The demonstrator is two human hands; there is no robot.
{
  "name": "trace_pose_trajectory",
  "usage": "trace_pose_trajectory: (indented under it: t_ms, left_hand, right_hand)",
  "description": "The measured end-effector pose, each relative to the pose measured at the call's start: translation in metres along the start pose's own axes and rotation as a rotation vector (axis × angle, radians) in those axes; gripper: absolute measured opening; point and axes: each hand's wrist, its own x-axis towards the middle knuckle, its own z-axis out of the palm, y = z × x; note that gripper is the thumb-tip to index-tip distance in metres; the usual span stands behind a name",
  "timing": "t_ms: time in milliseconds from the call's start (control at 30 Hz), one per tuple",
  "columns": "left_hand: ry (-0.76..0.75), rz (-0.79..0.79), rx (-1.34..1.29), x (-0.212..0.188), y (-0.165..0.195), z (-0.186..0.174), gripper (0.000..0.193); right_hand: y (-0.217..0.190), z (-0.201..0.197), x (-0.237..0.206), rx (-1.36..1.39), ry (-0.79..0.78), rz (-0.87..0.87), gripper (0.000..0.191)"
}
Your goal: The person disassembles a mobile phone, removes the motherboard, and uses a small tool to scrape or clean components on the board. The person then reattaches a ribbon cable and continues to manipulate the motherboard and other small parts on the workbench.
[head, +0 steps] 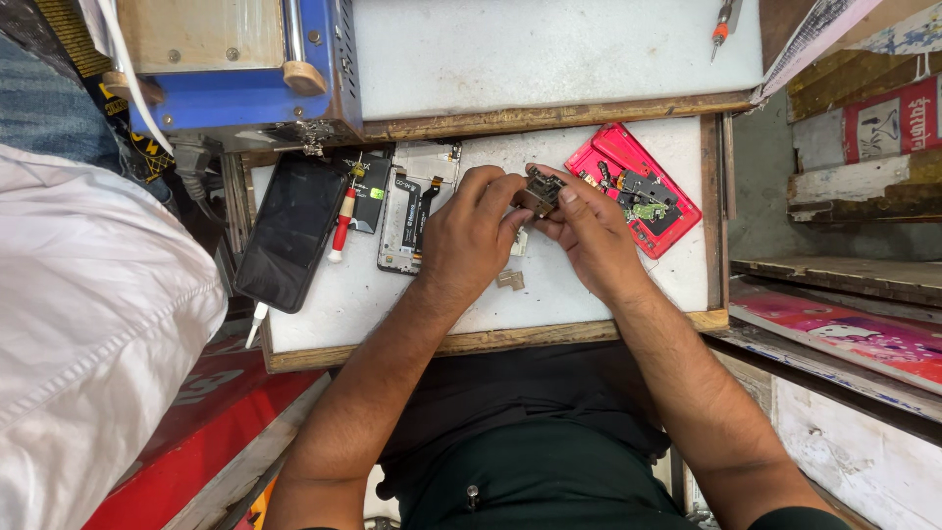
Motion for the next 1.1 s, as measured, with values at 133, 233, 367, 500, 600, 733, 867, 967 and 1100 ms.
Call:
trace_pose_trajectory:
  t_ms: [133,233,367,500,600,733,867,967,1100]
  left_hand:
    - [-0.008,-0.005,-0.037,-0.002,-0.003,0.001,0.037]
    - [-0.040,-0.042,-0.063,-0.003,-0.003,0.002,0.034]
    - [-0.051,-0.032,-0.085,-0.003,-0.002,0.000,0.032]
    - [-0.041,-0.008,-0.079,-0.003,-0.001,-0.001,0.031]
    - [-0.037,-0.002,-0.088,-0.003,0.002,-0.003,0.030]
    - [-0.034,0.022,-0.129,-0.003,0.005,-0.007,0.026]
    - [0.001,0.068,-0.244,-0.003,0.013,-0.009,0.021]
    - [0.006,0.098,-0.318,-0.003,0.018,-0.011,0.019]
    - [0.039,0.152,-0.354,-0.004,0.020,-0.016,0.018]
  right_hand:
    - [-0.003,0.003,-0.001,-0.008,-0.031,-0.008,0.051]
    - [-0.003,0.004,-0.001,-0.030,-0.027,0.006,0.050]
    - [-0.001,0.002,0.000,-0.018,-0.023,0.007,0.046]
    - [0.001,-0.001,0.000,0.004,-0.016,0.004,0.043]
    - [0.002,-0.001,0.000,-0.002,-0.001,0.000,0.042]
    - [0.003,-0.001,-0.001,-0.053,0.036,-0.014,0.044]
    - [0.006,-0.003,-0.002,-0.160,0.077,-0.057,0.047]
    - [0.009,-0.003,-0.002,-0.105,0.092,-0.082,0.045]
    - [0.005,-0.002,-0.001,-0.035,0.163,-0.105,0.040]
